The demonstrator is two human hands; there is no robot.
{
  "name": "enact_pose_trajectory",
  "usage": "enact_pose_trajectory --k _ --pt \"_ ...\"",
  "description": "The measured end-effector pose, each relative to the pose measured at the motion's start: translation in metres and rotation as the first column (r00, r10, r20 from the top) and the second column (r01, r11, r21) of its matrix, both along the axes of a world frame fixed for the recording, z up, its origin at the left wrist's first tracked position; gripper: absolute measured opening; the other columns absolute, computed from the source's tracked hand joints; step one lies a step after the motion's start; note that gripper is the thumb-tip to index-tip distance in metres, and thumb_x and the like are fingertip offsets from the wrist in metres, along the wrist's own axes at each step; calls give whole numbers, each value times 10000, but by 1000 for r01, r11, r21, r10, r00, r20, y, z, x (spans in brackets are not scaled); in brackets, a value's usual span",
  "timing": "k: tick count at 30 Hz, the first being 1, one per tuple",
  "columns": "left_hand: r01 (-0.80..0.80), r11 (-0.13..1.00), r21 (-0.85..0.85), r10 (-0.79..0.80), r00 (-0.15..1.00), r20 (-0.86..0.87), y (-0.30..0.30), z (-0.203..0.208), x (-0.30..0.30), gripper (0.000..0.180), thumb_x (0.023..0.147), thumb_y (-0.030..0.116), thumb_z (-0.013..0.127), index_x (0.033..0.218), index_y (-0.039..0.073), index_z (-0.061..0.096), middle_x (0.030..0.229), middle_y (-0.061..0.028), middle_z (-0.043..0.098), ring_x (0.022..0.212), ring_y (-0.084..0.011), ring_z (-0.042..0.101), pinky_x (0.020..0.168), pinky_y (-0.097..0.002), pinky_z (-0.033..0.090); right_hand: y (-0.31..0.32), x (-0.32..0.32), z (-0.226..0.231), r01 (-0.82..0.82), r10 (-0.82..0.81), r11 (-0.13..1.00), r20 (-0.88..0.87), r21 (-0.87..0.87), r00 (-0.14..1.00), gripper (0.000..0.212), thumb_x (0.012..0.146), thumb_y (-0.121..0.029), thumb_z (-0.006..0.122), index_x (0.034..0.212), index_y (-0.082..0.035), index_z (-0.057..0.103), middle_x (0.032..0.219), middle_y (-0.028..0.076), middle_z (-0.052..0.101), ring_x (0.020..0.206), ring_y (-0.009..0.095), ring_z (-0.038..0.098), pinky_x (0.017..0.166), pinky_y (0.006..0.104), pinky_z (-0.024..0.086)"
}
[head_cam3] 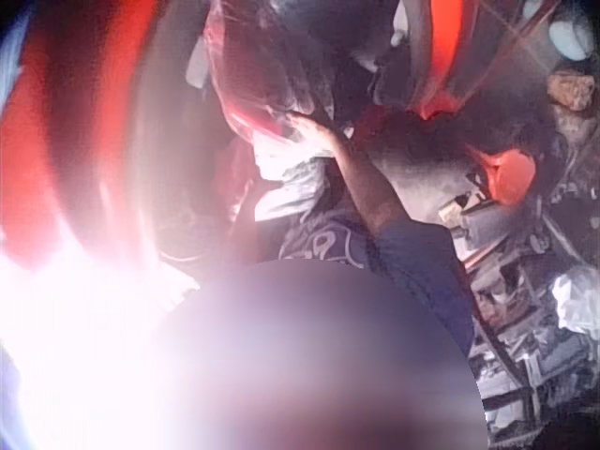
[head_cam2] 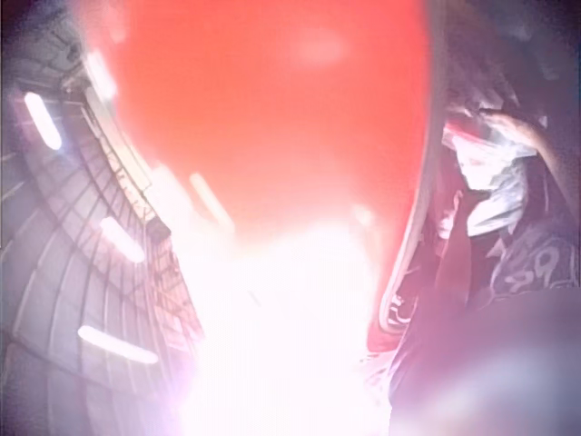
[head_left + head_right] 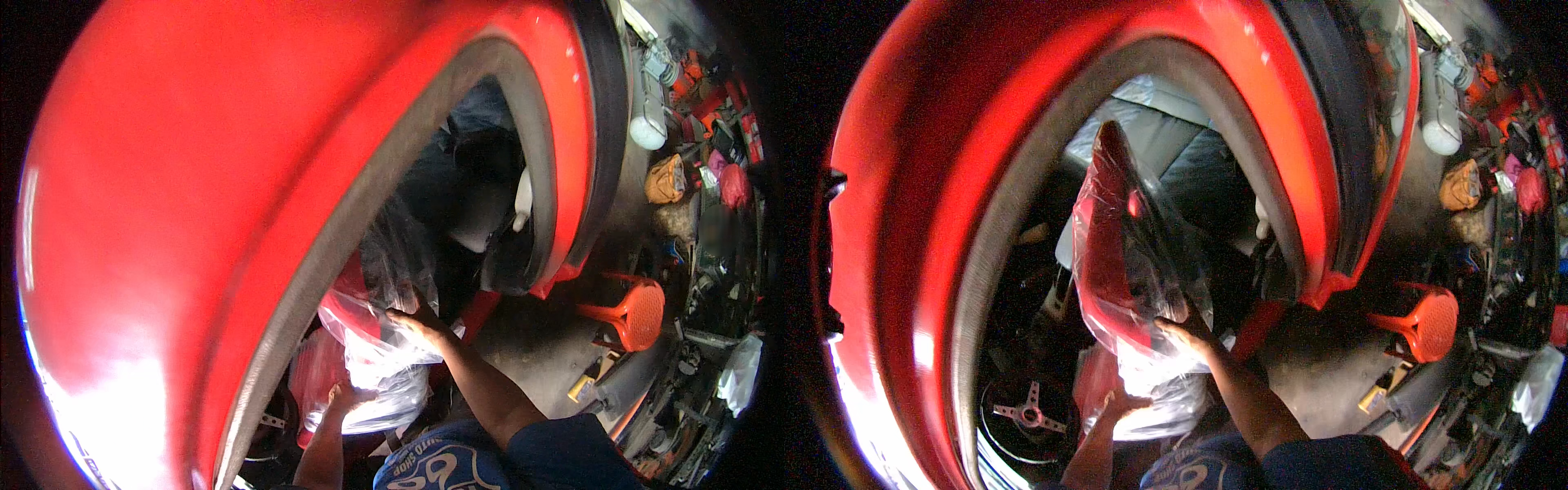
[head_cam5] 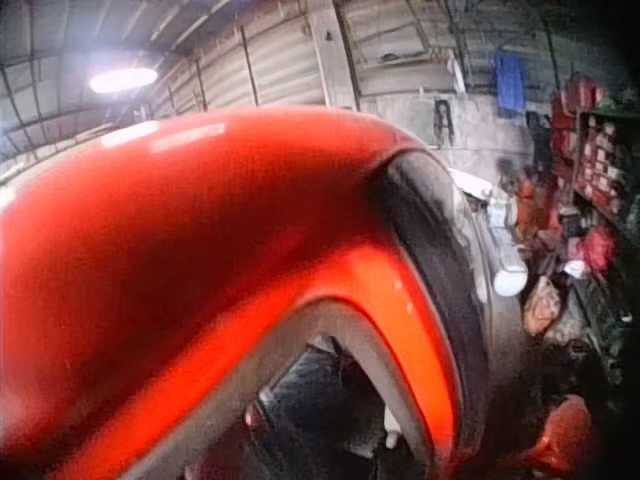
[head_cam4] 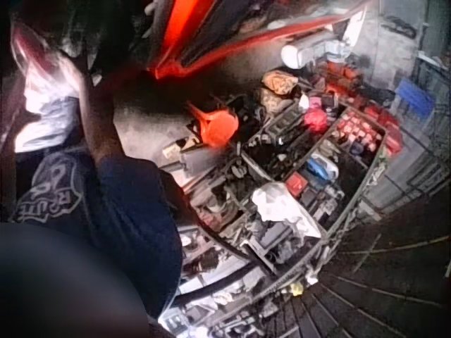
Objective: The person removes a plastic-wrapped red car part from the trunk of a red car, places it on the passenger seat, then moves to the rear of the vehicle and uses a ratchet to tighten bolts on a black trim piece mounted on a stand.
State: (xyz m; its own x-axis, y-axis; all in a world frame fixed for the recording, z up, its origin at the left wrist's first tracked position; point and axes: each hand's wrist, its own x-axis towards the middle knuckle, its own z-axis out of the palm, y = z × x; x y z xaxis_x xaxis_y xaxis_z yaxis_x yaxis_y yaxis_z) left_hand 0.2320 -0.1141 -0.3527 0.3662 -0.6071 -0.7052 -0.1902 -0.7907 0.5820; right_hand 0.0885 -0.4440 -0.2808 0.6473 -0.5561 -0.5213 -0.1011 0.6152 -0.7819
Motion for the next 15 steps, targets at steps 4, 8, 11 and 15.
enact_pose_trajectory --k 4,8,11,15 --pt "-29 999 -31 28 999 -27 -17 -6 15 474 733 535 879 960 126 807 874 -93 793 846 -220 769 744 -409 604 -22 15 30 -208 125 924 -259 -323 958 1010 844 -396 842 1599 -40 273 1489 216 481 1349 306 477 1096 384 426" --pt "116 991 -60 -107 986 131 -19 18 3 398 774 477 857 947 129 773 844 -64 783 784 -213 762 680 -414 602 -20 18 36 -135 114 917 -80 -375 990 936 878 -405 798 1581 -25 310 1609 249 363 1509 375 339 1228 434 307" --pt "-80 982 -172 91 994 57 -23 42 -16 341 798 407 834 959 113 767 855 -57 785 777 -202 758 711 -401 604 -2 18 34 -39 59 904 34 -427 998 846 903 -323 775 1567 -29 341 1583 253 398 1477 379 387 1227 453 304" --pt "-122 989 -78 125 992 28 -23 74 -26 437 770 226 935 1056 -25 721 955 -110 766 824 -181 740 718 -346 624 27 24 48 -8 45 688 32 -726 998 819 876 -327 792 1540 -49 401 1551 229 425 1475 370 375 1226 467 281"
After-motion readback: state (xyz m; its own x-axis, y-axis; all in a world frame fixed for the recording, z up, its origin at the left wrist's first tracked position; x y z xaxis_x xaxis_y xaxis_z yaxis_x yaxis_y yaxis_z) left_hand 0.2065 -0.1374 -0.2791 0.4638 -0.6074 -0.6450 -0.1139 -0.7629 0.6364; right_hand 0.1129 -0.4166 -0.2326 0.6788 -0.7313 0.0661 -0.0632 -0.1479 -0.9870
